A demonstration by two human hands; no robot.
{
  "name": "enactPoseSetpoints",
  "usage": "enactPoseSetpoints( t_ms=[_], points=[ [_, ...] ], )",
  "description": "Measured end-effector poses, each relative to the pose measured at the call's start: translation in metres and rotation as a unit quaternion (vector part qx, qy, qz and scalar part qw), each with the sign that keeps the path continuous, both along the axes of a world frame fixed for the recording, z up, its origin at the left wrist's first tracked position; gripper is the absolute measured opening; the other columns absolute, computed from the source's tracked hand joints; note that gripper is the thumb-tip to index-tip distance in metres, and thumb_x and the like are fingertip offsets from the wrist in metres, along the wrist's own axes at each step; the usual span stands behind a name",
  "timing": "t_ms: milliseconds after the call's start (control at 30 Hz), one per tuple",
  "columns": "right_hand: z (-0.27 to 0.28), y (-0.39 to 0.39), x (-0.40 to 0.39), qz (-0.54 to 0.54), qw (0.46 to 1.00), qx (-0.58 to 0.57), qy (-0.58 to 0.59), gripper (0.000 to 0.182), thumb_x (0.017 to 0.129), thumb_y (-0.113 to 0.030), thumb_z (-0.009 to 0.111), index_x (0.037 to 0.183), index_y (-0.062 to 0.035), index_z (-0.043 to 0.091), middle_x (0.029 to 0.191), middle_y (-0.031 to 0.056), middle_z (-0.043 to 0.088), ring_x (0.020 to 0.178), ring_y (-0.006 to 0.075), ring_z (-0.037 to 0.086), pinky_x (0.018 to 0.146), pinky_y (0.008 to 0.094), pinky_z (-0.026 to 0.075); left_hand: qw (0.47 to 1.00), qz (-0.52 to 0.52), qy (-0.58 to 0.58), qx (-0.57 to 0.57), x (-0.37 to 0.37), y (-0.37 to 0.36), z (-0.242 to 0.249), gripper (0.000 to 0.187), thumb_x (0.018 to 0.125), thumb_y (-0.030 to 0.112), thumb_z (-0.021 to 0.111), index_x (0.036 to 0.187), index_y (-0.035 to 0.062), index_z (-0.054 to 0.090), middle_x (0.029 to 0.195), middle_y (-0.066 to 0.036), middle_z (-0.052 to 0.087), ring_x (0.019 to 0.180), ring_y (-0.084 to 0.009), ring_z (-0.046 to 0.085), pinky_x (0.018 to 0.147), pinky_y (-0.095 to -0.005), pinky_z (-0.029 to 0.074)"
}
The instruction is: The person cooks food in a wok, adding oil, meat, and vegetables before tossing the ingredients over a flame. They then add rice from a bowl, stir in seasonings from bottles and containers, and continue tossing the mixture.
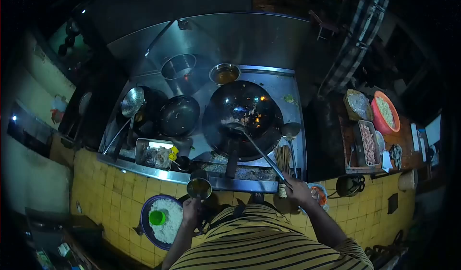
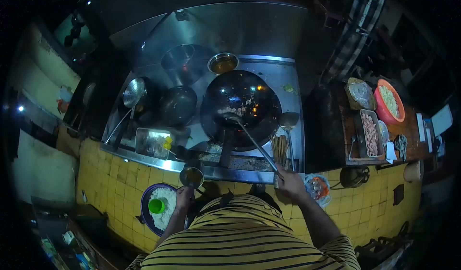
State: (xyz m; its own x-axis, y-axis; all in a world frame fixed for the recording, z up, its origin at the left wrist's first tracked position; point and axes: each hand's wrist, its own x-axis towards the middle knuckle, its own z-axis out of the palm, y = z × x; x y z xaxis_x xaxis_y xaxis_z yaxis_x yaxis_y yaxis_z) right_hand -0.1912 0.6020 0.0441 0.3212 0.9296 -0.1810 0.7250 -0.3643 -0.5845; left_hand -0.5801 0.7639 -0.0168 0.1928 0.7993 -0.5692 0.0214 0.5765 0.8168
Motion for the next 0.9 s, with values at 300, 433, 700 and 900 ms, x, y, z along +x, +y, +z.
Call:
enactPoseSetpoints(
  t_ms=[300,433,700,900],
  points=[
    [-0.016,-0.006,0.011,-0.117,0.984,0.038,0.132,0.052,0.084,-0.014,0.054,0.135,-0.0104,0.047,0.095,0.0253,0.064,0.086,0.0408,0.063,0.076,0.0405,0.05,0.906,-0.104,0.215,0.349,0.163,0.138,0.037,0.036,0.084,0.032,0.066,0.068,0.0003,0.061,0.056,-0.006,0.055,0.051,-0.0164,0.052,0.049,-0.0358,0.039],
    [-0.03,-0.021,0.034,-0.121,0.977,0.102,0.141,0.055,0.084,-0.007,0.057,0.137,-0.011,0.046,0.102,0.0256,0.064,0.093,0.0309,0.067,0.078,0.0378,0.05,0.754,-0.121,0.367,0.532,0.24,0.22,0.032,0.038,0.083,0.036,0.062,0.07,0.0007,0.062,0.069,-0.021,0.062,0.071,-0.0411,0.062,0.06,-0.0497,0.047],
    [0.007,-0.023,0.051,-0.167,0.972,0.049,0.156,0.056,0.082,-0.009,0.061,0.135,-0.0055,0.047,0.109,0.0256,0.063,0.101,0.0367,0.063,0.085,0.0379,0.051,0.694,-0.126,0.452,0.546,0.298,0.278,0.056,0.025,0.084,0.034,0.06,0.084,0.0098,0.063,0.083,-0.016,0.059,0.075,-0.0382,0.063,0.065,-0.0498,0.051],
    [0.001,-0.008,0.049,-0.148,0.984,0.05,0.081,0.051,0.083,-0.01,0.061,0.133,-0.0045,0.05,0.092,0.0235,0.067,0.082,0.0322,0.068,0.075,0.0374,0.052,0.658,-0.074,0.398,0.635,0.31,0.295,0.113,0.025,0.083,0.033,0.062,0.08,0.0084,0.063,0.081,-0.014,0.058,0.073,-0.0369,0.062,0.064,-0.0475,0.051]
  ],
)
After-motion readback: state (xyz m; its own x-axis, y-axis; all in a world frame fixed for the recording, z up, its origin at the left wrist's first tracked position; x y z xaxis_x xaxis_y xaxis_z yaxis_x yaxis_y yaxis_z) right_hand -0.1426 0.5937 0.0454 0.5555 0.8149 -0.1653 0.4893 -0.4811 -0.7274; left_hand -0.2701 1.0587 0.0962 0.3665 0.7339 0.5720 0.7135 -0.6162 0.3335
